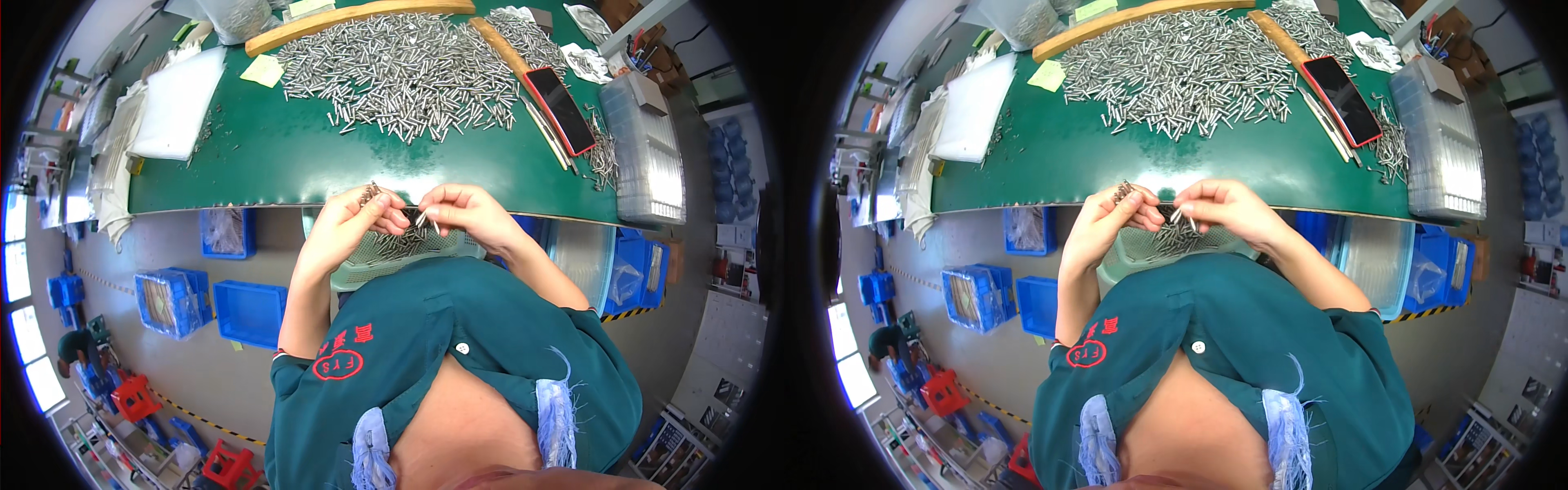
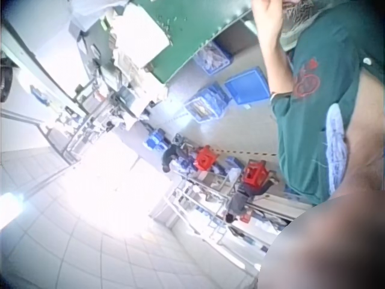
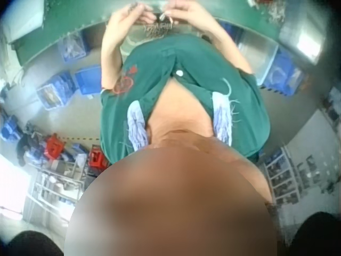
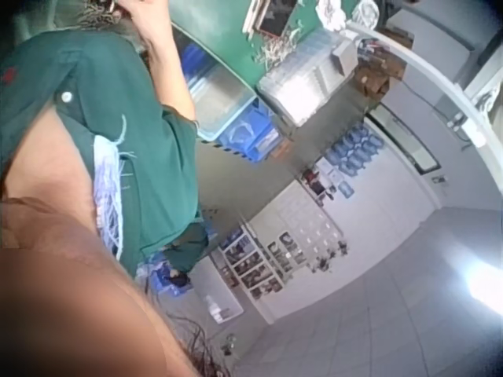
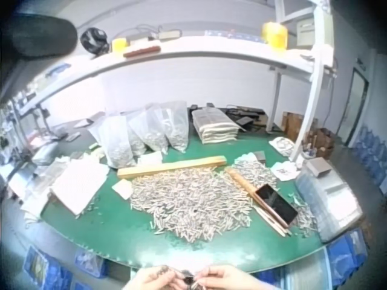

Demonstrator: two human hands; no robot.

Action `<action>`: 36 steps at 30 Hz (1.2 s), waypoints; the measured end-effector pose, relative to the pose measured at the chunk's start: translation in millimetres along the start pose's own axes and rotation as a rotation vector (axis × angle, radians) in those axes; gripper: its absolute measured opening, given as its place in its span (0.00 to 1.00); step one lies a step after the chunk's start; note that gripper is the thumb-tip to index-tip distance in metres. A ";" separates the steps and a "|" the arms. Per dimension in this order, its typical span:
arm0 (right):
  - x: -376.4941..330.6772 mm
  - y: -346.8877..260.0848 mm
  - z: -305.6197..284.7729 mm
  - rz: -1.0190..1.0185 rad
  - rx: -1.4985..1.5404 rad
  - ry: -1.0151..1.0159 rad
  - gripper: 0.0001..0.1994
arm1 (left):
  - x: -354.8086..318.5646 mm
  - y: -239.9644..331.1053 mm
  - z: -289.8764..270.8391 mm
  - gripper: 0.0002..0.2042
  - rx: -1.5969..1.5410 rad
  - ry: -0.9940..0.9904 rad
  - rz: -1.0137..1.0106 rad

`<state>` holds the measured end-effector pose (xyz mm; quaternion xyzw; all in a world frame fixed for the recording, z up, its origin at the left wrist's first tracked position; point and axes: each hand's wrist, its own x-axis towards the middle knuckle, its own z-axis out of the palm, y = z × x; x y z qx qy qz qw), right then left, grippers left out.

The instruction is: The person is inspecting and sorting a large pile of small metal pins at an industrial workbench.

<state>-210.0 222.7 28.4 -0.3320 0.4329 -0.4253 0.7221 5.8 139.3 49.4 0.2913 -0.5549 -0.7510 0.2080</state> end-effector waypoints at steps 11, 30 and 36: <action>7.0 -21.8 20.6 -0.329 -0.428 0.028 0.10 | 3.2 -0.2 7.0 0.13 -0.066 -0.236 -0.182; 13.9 -17.8 23.6 -0.418 -0.836 0.092 0.08 | 15.8 -13.7 6.5 0.11 0.158 -0.292 -0.221; 18.6 -1.0 4.4 0.107 0.439 0.000 0.12 | 4.9 6.5 -5.2 0.09 0.041 -0.274 -0.221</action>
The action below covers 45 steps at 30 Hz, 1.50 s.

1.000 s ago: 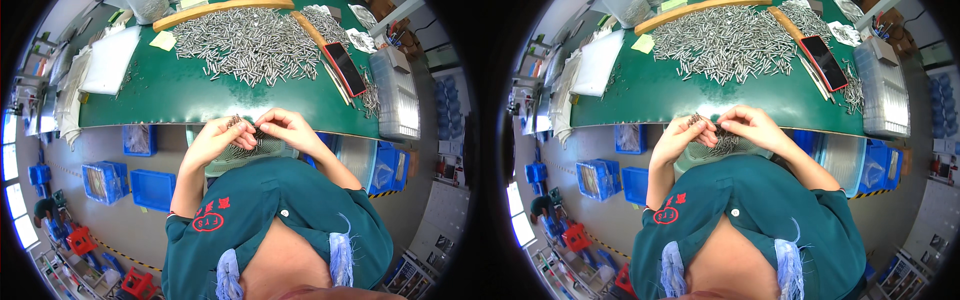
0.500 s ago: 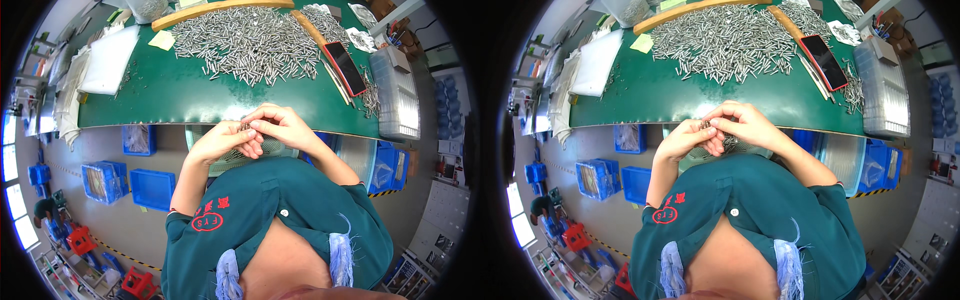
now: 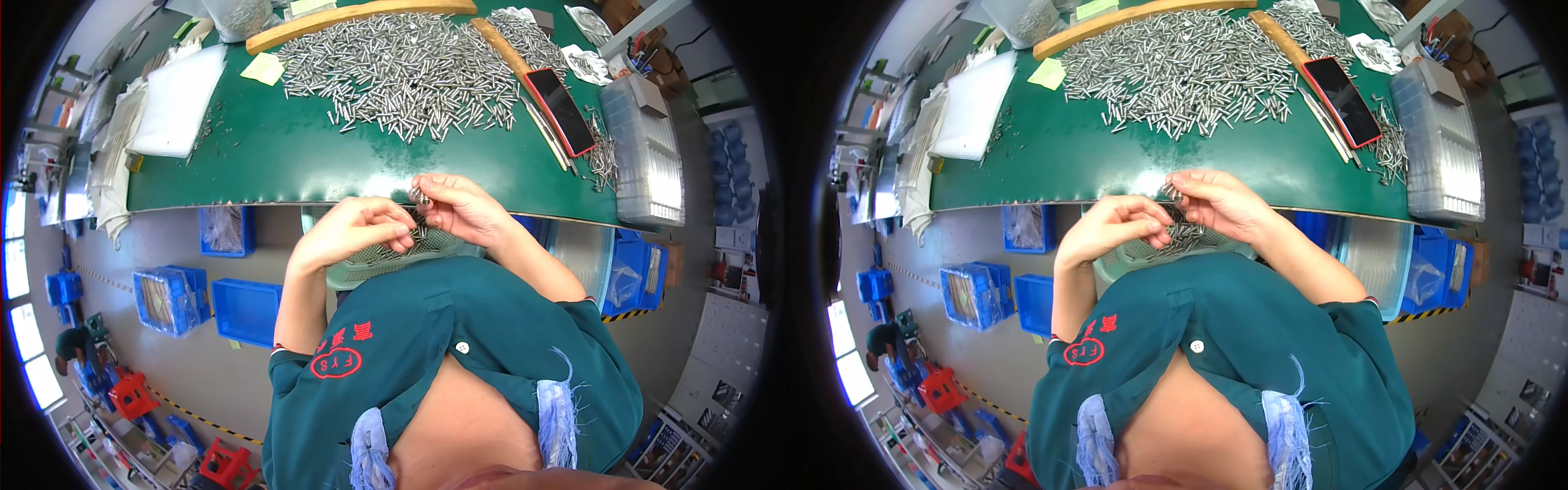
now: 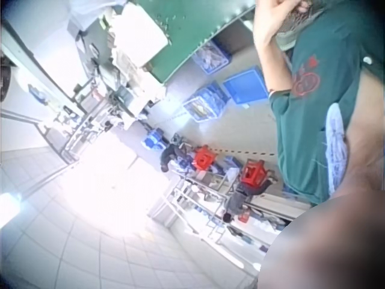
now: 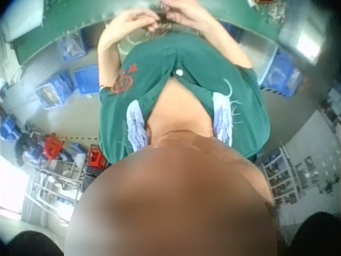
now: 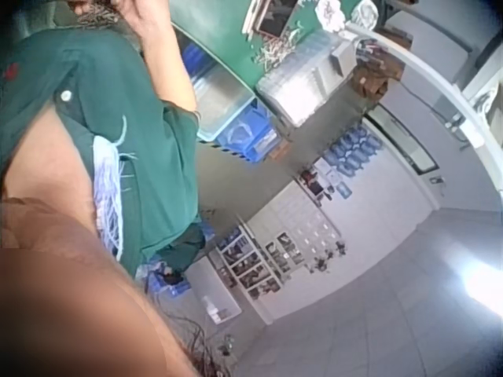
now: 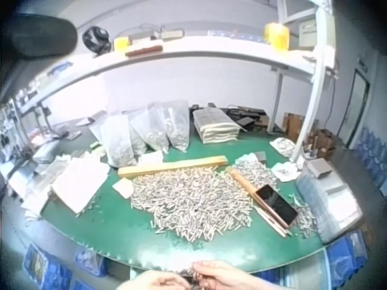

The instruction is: The person is inspecting and sorting a large pile of small metal pins at an industrial workbench.

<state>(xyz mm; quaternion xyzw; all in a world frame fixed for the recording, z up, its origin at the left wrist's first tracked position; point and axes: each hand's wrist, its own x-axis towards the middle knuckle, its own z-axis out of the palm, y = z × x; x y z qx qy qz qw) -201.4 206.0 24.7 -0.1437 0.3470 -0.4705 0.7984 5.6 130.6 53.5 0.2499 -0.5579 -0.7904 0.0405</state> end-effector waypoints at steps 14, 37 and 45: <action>-10.7 -17.6 -5.6 -0.412 -0.783 0.164 0.06 | 5.0 1.1 -21.4 0.11 1.047 0.967 0.398; 20.1 -7.9 -11.9 -0.866 -1.873 0.434 0.11 | 51.8 -31.7 8.5 0.11 1.429 0.857 0.477; 21.9 -18.2 -14.4 -0.846 -1.810 0.497 0.10 | 61.6 -23.0 0.3 0.09 1.356 0.871 0.497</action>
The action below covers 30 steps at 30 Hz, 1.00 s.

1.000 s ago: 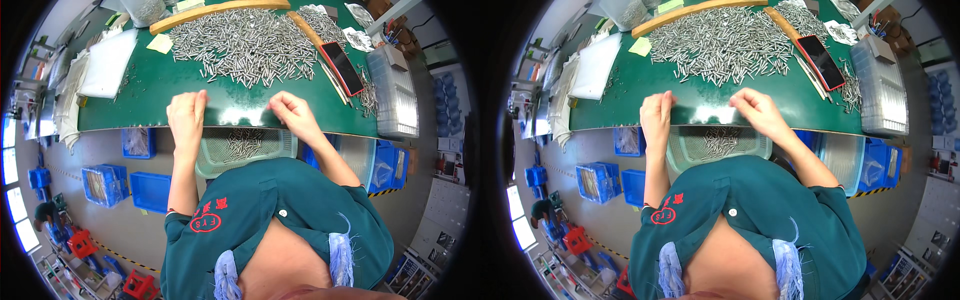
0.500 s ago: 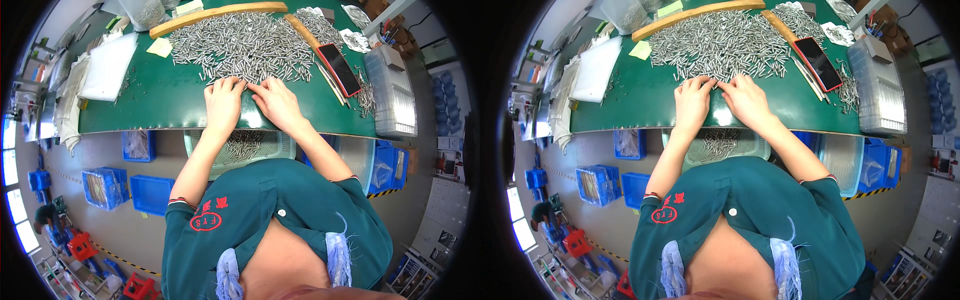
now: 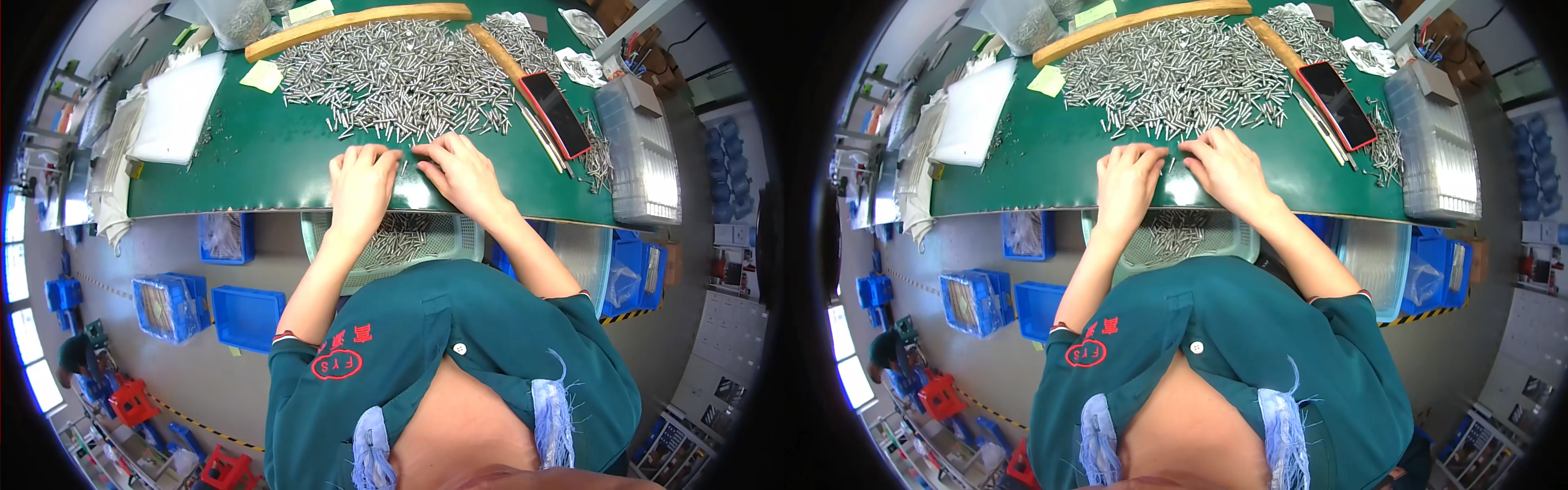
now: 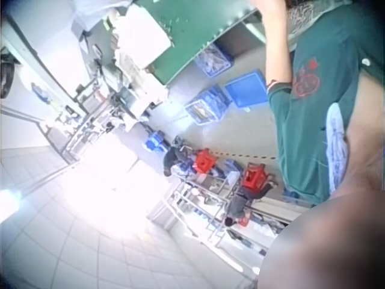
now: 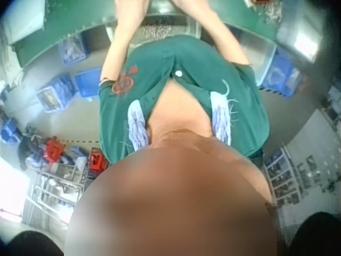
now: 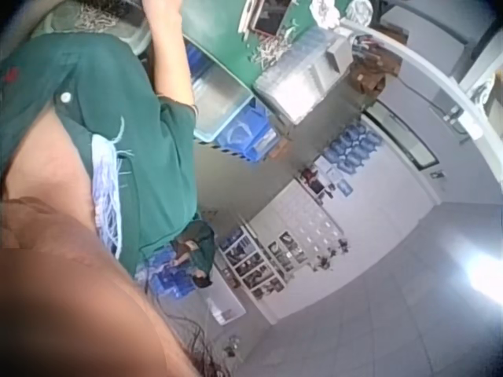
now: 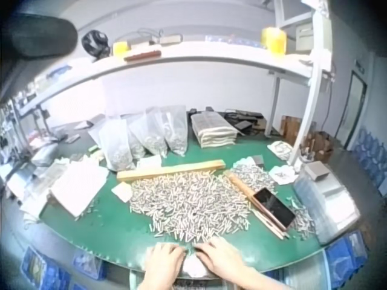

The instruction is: The person is inspecting and sorting a large pile of small metal pins at an industrial workbench.

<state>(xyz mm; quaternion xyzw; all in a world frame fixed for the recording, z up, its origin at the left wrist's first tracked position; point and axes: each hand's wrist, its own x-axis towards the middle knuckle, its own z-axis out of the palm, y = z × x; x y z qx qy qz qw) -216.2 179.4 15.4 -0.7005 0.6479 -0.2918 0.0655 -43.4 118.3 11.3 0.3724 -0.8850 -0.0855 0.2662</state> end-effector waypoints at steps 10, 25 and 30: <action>-3.4 -0.2 -5.2 0.003 -0.086 -0.015 0.10 | 22.9 -1.0 13.9 0.10 0.255 0.008 0.209; -10.0 -0.2 -3.6 -0.054 -0.050 0.000 0.07 | 1.5 -122.2 -66.2 0.10 0.579 0.402 -0.392; -10.1 -1.1 -6.8 -0.030 -0.071 0.012 0.07 | 0.1 -96.9 -51.3 0.07 0.498 0.246 -0.238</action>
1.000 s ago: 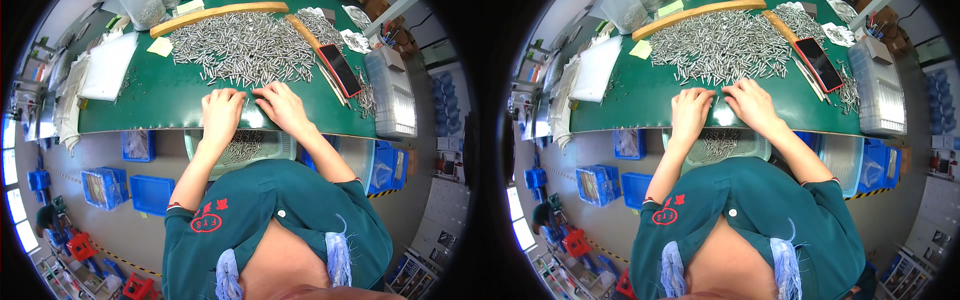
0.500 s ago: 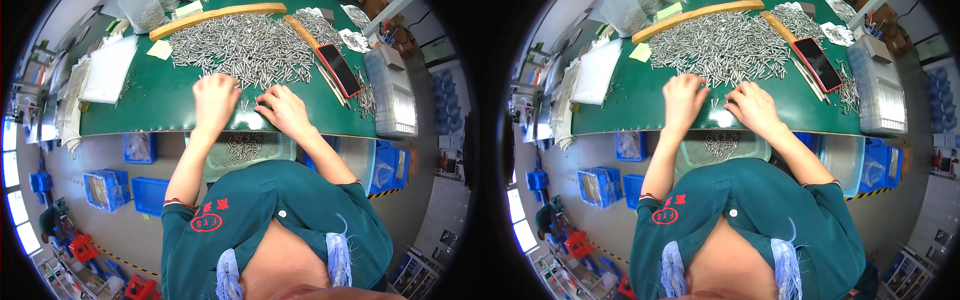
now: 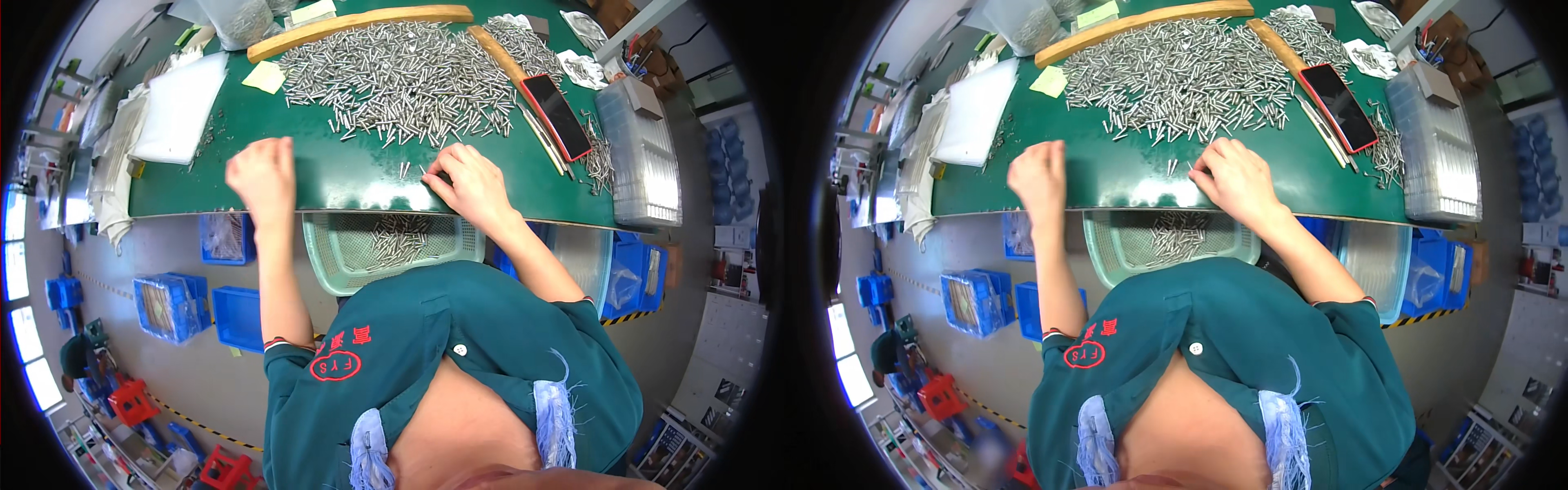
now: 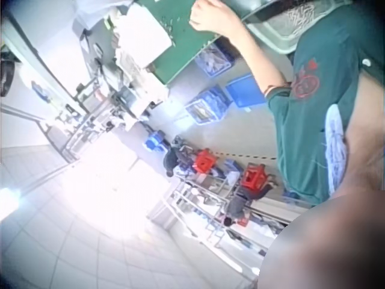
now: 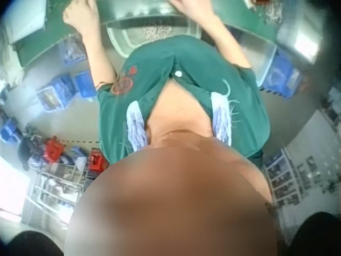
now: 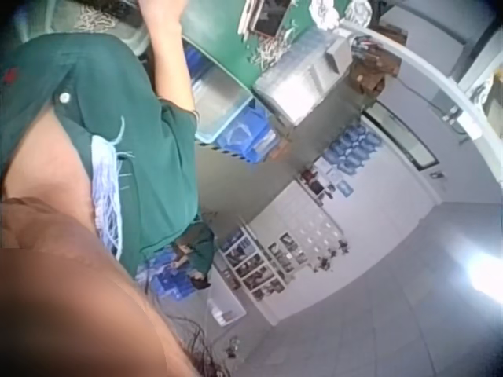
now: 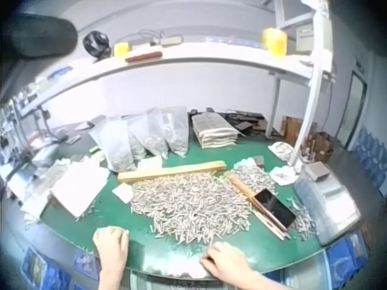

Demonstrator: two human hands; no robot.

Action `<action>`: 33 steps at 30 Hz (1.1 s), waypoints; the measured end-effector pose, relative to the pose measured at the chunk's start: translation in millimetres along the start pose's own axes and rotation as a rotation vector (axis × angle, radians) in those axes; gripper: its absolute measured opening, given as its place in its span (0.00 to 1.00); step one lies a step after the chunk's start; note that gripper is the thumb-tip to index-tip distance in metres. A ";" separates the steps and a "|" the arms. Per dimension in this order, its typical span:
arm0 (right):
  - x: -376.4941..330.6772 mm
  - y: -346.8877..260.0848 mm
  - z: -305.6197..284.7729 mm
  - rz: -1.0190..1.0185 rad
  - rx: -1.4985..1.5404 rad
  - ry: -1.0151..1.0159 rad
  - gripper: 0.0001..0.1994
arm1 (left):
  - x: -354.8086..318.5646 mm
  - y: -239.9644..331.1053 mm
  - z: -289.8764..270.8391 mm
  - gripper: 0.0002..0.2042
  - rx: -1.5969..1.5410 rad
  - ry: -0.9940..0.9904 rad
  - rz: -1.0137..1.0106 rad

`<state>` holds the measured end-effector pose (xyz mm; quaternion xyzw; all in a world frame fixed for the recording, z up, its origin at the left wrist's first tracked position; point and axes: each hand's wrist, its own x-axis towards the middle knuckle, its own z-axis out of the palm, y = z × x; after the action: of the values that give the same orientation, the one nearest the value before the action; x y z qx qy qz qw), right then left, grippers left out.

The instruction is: The person is inspecting and sorting a large pile of small metal pins at an industrial workbench.

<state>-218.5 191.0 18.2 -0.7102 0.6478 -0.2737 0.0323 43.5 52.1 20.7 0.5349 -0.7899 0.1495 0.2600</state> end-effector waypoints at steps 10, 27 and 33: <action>-5.5 -2.5 -4.5 0.033 0.009 -0.004 0.09 | -16.0 91.3 -4.0 0.14 -0.407 -0.283 0.533; -0.8 -7.7 11.3 -0.068 -0.010 -0.004 0.08 | -3.5 96.1 18.4 0.06 -0.358 -0.347 0.225; -8.1 -2.8 2.4 -0.002 0.017 -0.007 0.06 | -11.7 90.4 9.6 0.05 -0.421 -0.325 0.240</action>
<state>-215.0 198.3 14.5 -0.7116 0.6446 -0.2768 0.0402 -39.0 90.7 10.0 0.3888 -0.8926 -0.0756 0.2155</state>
